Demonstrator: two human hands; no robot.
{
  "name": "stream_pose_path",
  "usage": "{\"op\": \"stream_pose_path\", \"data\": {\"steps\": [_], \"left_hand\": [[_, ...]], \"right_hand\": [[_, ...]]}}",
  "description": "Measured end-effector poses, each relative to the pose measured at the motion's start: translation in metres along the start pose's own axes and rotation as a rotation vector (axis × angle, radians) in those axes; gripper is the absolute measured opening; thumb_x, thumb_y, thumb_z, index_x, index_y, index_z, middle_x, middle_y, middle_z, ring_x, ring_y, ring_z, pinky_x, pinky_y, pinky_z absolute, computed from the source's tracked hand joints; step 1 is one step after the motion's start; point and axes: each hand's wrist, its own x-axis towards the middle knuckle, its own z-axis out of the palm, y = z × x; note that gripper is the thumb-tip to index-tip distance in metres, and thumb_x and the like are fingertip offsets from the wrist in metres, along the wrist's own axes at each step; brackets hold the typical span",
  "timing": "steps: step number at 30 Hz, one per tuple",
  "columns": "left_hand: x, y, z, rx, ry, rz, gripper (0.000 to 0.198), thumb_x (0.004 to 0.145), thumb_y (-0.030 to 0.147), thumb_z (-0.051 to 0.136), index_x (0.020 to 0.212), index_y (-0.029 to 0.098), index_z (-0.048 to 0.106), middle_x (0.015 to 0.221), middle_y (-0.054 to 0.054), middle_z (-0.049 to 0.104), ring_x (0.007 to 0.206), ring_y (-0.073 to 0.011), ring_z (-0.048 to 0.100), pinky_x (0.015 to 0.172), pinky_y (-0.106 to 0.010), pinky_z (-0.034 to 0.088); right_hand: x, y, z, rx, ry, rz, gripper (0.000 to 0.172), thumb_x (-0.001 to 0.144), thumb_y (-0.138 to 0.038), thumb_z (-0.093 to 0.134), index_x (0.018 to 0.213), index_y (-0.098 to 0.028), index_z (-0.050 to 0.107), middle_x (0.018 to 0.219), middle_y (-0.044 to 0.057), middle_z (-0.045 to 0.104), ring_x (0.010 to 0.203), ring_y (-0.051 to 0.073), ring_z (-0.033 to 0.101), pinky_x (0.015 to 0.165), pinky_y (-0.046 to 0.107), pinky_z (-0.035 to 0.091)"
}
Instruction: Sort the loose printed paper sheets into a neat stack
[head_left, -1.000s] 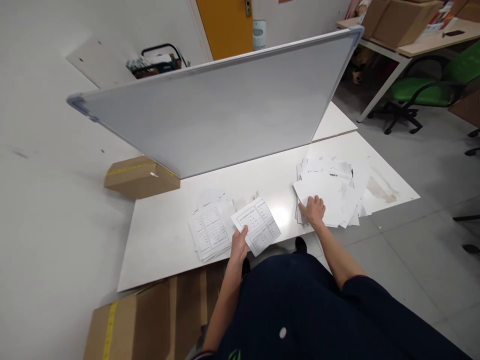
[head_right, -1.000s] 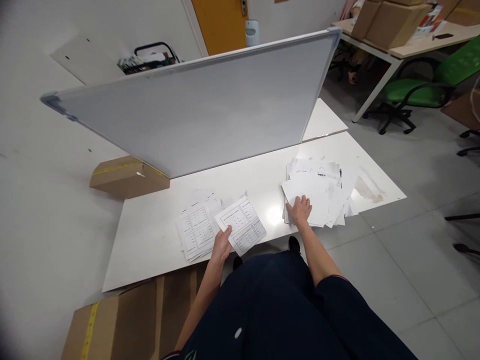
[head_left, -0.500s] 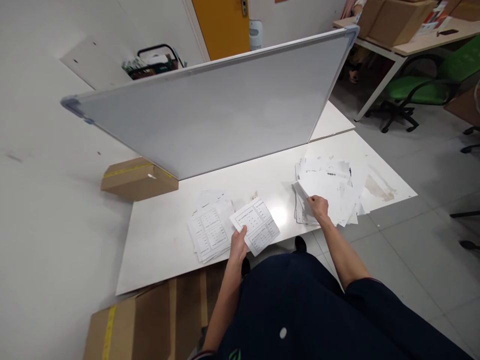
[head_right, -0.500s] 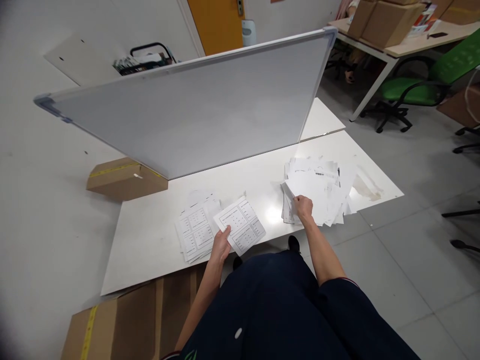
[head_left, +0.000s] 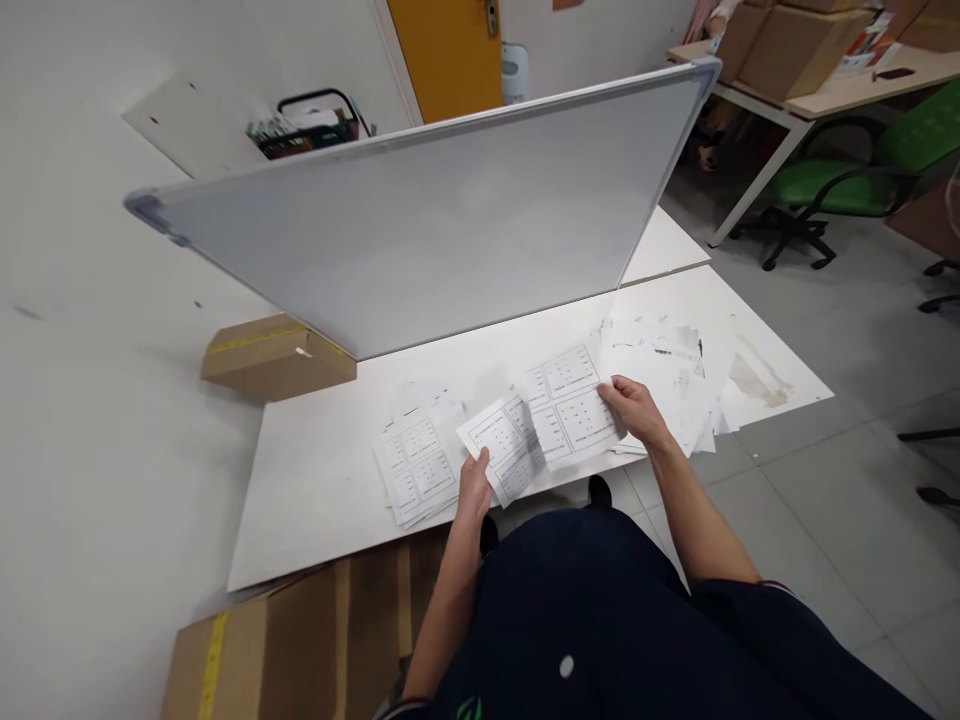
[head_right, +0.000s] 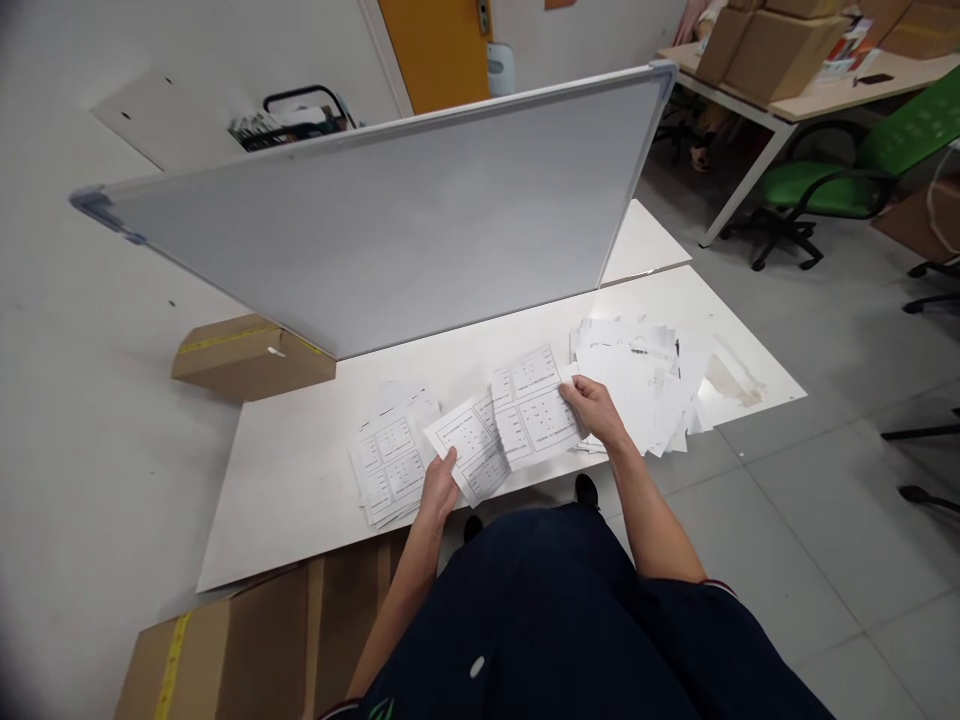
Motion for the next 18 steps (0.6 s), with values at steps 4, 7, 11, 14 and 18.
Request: {"op": "stream_pose_path", "data": {"steps": [4,7,11,14,18], "left_hand": [[0.0,0.005,0.008,0.016,-0.015,0.011,0.045,0.078,0.04,0.054,0.115,0.015,0.052,0.123,-0.012,0.052,0.122,-0.0238,0.039,0.103,-0.037,0.028],[0.0,0.006,0.014,-0.024,-0.084,0.064,0.047,0.079,0.043,0.051,0.114,0.012,0.052,0.119,-0.014,0.055,0.116,-0.0246,0.046,0.1,-0.039,0.033],[0.002,0.003,0.016,0.052,-0.095,0.211,0.046,0.078,0.044,0.052,0.11,0.012,0.055,0.111,-0.012,0.06,0.111,-0.0231,0.049,0.097,-0.039,0.034],[0.002,0.001,0.014,0.14,-0.086,0.304,0.042,0.077,0.044,0.052,0.105,0.013,0.057,0.105,-0.01,0.062,0.109,-0.0207,0.051,0.096,-0.035,0.035],[0.0,0.002,0.01,0.267,-0.037,0.362,0.036,0.076,0.045,0.052,0.09,0.013,0.059,0.083,-0.004,0.064,0.086,-0.017,0.057,0.082,-0.031,0.043]], "right_hand": [[0.001,0.01,0.024,0.038,-0.111,0.067,0.032,0.071,-0.049,0.052,0.069,-0.018,0.05,0.061,-0.001,0.051,0.056,0.011,0.045,0.052,0.023,0.038],[0.002,0.023,0.042,-0.097,-0.13,0.045,0.033,0.072,-0.049,0.05,0.063,-0.018,0.045,0.056,-0.003,0.042,0.053,0.01,0.038,0.048,0.021,0.032],[-0.003,0.034,0.061,-0.149,-0.146,0.022,0.033,0.074,-0.048,0.047,0.06,-0.019,0.04,0.055,-0.004,0.037,0.053,0.009,0.035,0.048,0.021,0.029],[-0.01,0.039,0.071,-0.173,-0.173,0.012,0.033,0.074,-0.046,0.048,0.058,-0.019,0.036,0.055,-0.005,0.033,0.052,0.009,0.032,0.048,0.021,0.026],[-0.016,0.044,0.077,-0.199,-0.218,-0.006,0.033,0.074,-0.044,0.048,0.057,-0.02,0.034,0.055,-0.005,0.031,0.052,0.009,0.031,0.049,0.022,0.026]]}}
